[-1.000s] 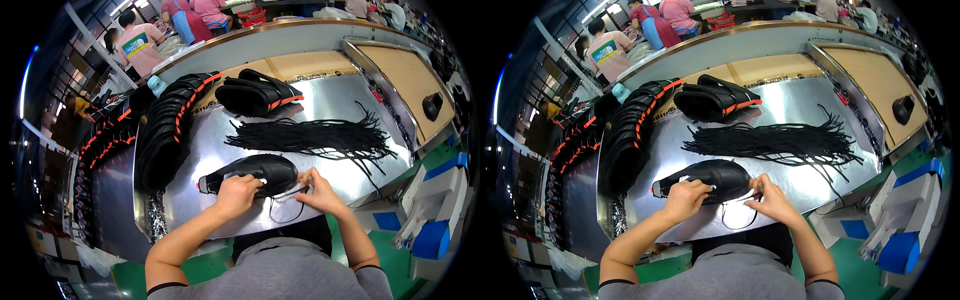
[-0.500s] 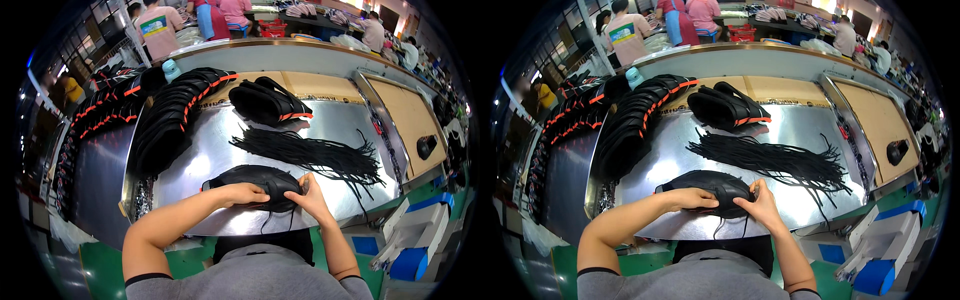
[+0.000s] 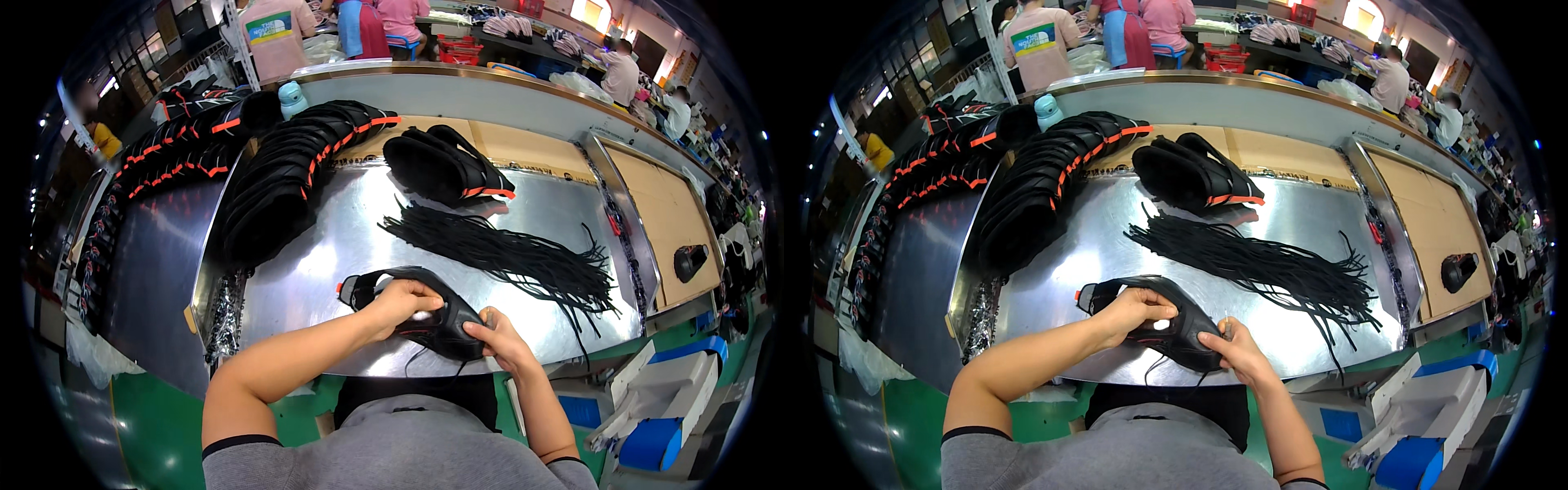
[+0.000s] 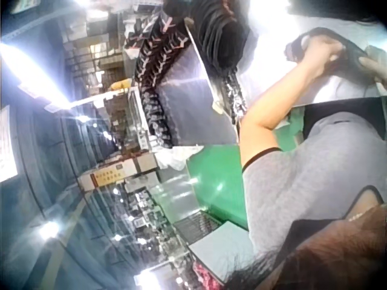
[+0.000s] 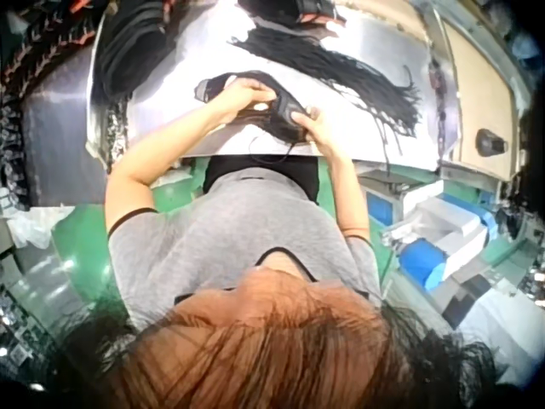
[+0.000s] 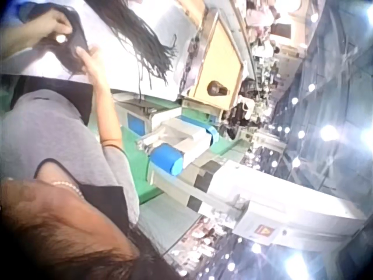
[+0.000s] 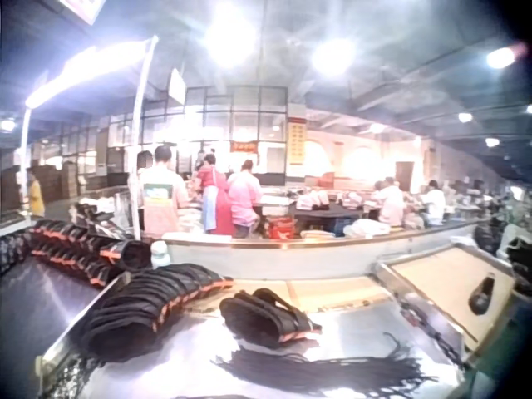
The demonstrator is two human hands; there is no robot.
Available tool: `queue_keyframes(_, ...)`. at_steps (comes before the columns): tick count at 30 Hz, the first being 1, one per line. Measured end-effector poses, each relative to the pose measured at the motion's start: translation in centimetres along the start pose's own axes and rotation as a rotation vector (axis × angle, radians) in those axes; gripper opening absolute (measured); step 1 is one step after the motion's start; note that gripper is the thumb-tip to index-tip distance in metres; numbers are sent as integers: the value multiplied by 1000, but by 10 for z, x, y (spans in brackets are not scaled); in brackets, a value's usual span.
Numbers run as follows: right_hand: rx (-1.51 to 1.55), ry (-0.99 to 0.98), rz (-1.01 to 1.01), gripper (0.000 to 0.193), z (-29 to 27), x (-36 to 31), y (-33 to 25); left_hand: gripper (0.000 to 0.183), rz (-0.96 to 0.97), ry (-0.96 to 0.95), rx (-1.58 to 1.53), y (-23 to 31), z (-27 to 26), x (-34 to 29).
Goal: The person laces a black shoe with red accents using black shoelaces. They thread the laces through the eyelets, pull them tight, and adjust the fit. The finished shoe is placed on a metal table alongside other completed shoes.
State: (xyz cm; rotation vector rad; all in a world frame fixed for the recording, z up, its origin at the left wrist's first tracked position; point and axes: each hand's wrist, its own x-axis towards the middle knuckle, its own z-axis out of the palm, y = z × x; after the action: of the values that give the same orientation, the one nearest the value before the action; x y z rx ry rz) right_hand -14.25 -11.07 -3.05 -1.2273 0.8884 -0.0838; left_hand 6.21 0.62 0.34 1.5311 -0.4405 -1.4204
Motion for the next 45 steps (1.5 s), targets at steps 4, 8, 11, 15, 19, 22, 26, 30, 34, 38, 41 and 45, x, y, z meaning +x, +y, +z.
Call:
queue_keyframes(4, 5, -17, -3, 42, 7, -10, 4, 14, 39, 21, 93, -4, 5, -4)
queue_keyframes(8, 35, -40, -21, 46, 9, -15, 9, 13, 334, 128, 632, -10, 4, 1)
queue_keyframes(11, -117, 54, -259, 44, 13, -12, 12, 13, 621, 249, 1104, -8, -8, -6)
queue_keyframes(15, -84, 6, -342, 45, 7, -11, 4, 7, 977, 505, 1306, 5, -22, -30)
queue_keyframes(19, -143, 51, -361, 42, -6, -20, -7, 11, 1156, 707, 1393, 19, -60, -34)
queue_keyframes(22, -60, 80, -354, 40, -28, -27, -6, 8, 1071, 935, 1553, 36, -126, -35)
queue_keyframes(26, 91, 134, -316, 39, -61, -39, 0, 5, 706, 1324, 1686, 41, -234, -79)
queue_keyframes(30, 118, 160, -365, 40, -72, -29, 17, 6, 487, 1450, 1757, 37, -301, -118)
queue_keyframes(34, 152, 178, -291, 39, -70, -11, 30, 8, 861, 1163, 1578, 59, -175, -78)
queue_keyframes(38, 224, 173, -246, 40, -72, -5, 30, 11, 1167, 905, 1543, 79, -70, -56)
queue_keyframes(41, 244, 180, -223, 40, -77, -8, 32, 11, 1019, 855, 1386, 83, -102, -54)
queue_keyframes(45, 371, 211, -236, 39, -85, -13, 39, 7, 1016, 1188, 1720, 85, -139, -42)
